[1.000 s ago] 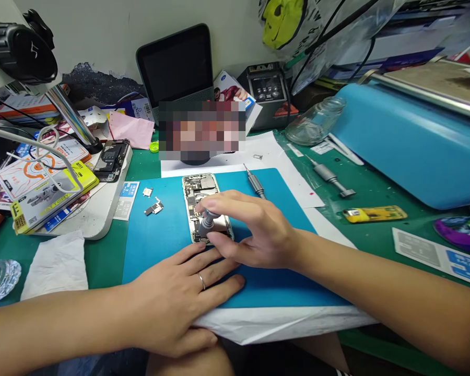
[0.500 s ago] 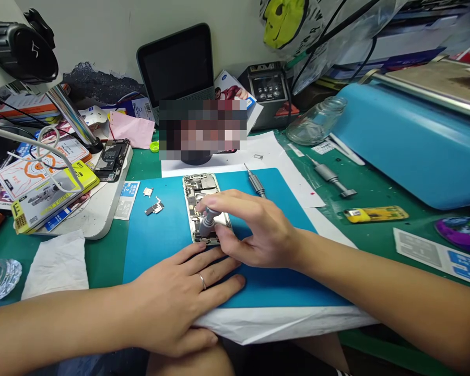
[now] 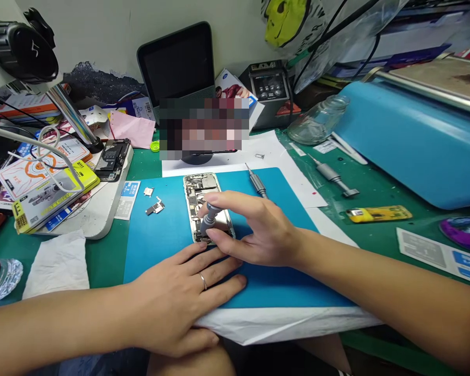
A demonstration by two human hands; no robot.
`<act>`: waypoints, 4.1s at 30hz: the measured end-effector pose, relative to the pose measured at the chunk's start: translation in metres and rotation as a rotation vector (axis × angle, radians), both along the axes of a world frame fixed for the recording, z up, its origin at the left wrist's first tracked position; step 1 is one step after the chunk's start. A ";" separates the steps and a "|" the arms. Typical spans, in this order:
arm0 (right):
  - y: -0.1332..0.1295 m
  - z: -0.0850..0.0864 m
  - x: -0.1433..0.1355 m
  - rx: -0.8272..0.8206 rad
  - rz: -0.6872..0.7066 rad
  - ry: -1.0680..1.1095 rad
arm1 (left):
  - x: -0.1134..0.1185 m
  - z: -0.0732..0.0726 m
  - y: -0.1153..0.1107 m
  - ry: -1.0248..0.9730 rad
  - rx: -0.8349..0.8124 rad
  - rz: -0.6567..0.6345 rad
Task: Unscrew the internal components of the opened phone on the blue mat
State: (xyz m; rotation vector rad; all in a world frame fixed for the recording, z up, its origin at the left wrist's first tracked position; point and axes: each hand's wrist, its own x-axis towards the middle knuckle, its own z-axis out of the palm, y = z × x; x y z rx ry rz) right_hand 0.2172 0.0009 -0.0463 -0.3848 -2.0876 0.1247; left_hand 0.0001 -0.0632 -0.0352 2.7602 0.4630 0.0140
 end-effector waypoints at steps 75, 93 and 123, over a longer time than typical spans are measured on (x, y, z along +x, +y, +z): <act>0.002 0.001 -0.003 -0.230 0.163 0.293 | -0.010 0.008 0.043 -0.385 0.197 0.417; 0.018 0.019 0.031 -0.187 -0.259 0.276 | -0.017 0.010 0.061 -0.152 0.511 0.451; 0.035 0.029 0.053 -0.171 -0.412 -0.305 | -0.014 0.007 0.051 -0.266 0.280 0.348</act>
